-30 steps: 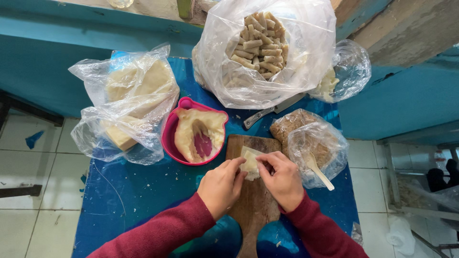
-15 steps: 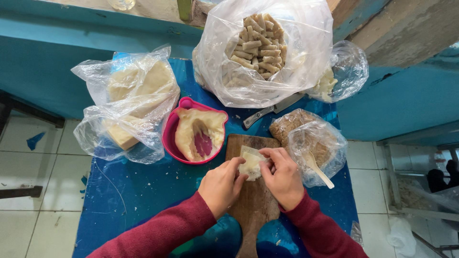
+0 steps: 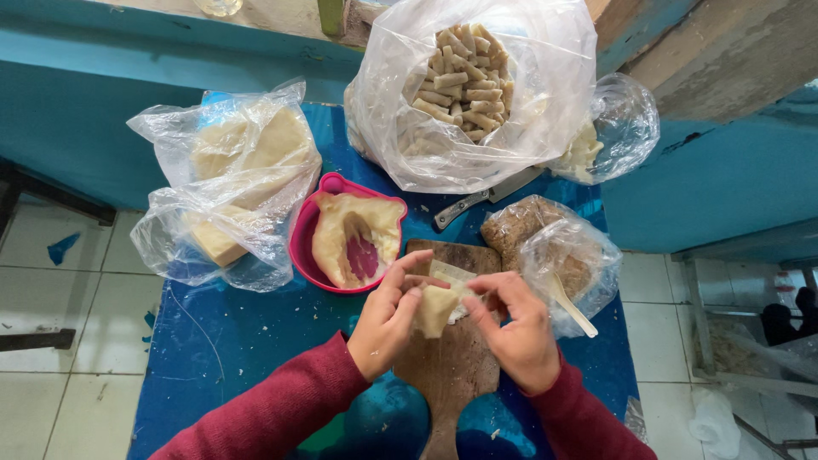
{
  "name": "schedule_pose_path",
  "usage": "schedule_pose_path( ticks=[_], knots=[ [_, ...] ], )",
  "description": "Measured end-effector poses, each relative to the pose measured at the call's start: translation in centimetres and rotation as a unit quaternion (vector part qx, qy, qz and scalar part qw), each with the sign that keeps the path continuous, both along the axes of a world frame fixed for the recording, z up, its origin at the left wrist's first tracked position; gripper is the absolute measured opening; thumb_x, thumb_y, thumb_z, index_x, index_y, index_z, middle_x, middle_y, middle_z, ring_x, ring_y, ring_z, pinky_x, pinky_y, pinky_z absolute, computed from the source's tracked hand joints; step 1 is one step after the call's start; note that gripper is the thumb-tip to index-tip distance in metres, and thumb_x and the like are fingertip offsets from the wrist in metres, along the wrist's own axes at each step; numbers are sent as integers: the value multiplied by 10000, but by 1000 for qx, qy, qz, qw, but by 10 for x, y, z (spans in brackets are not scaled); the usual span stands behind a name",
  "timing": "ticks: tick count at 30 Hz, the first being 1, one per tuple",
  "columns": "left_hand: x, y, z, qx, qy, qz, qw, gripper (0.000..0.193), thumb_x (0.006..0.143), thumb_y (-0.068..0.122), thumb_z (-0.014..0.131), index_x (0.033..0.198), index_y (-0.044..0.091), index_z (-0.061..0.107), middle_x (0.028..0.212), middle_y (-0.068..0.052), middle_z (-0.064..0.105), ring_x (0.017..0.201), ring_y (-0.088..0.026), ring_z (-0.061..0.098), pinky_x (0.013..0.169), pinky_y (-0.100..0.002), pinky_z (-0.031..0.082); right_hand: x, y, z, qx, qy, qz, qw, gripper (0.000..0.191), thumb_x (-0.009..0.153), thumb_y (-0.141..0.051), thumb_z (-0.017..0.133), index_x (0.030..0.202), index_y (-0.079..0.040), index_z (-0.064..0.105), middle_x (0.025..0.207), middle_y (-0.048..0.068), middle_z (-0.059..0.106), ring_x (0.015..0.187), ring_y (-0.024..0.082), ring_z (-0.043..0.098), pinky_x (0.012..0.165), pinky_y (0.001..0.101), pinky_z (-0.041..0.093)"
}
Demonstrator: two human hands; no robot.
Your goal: The person tears pieces from a sheet of dough on a wooden board, flattens each piece by hand, spoons filling from a pink bowl onto the dough, folds the dough over the filling, and places the finished wrapped item into a plastic bag with others.
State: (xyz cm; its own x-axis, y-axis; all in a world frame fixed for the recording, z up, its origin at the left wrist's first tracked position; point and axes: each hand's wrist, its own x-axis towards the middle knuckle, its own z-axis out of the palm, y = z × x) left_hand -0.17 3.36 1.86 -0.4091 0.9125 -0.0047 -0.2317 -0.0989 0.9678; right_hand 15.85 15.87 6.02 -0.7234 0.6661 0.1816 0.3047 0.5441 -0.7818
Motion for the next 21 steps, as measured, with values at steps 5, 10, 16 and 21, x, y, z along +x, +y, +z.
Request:
schedule_pose_path(
  ticks=[5, 10, 16, 21],
  knots=[
    [1, 1, -11, 16, -82, -70, 994, 726, 945, -13, 401, 1637, 105, 217, 1402, -170, 643, 1141, -132, 614, 954, -271, 481, 0, 5, -11, -64, 5, 28, 998, 209, 798, -118, 826, 981, -70, 738, 871, 6, 701, 723, 100, 590, 630, 250, 476],
    [3, 4, -16, 17, -123, -73, 990, 730, 996, -31, 464, 1648, 102, 162, 1368, -197, 656, 1188, -149, 625, 1021, -295, 497, 6, 13, -20, -93, 6, 12, 996, 148, 829, -105, 817, 941, -51, 737, 859, 3, 719, 736, 96, 577, 659, 256, 474],
    [0, 4, -21, 20, -153, -48, 987, 716, 1010, 7, 453, 1649, 100, 145, 1365, -206, 659, 1166, -178, 654, 1012, -316, 511, 11, 22, -27, -126, 3, 6, 992, 224, 879, -45, 713, 1103, -50, 720, 897, 21, 663, 809, 80, 615, 754, 238, 518],
    [-1, 2, -21, 47, -119, -31, 991, 673, 1052, 49, 434, 1656, 100, 143, 1412, -188, 639, 1207, -190, 650, 1065, -322, 490, 20, 28, -28, -235, 157, 51, 958, 129, 892, 61, 587, 918, -24, 681, 1060, 47, 640, 959, 114, 618, 864, 245, 487]
  ],
)
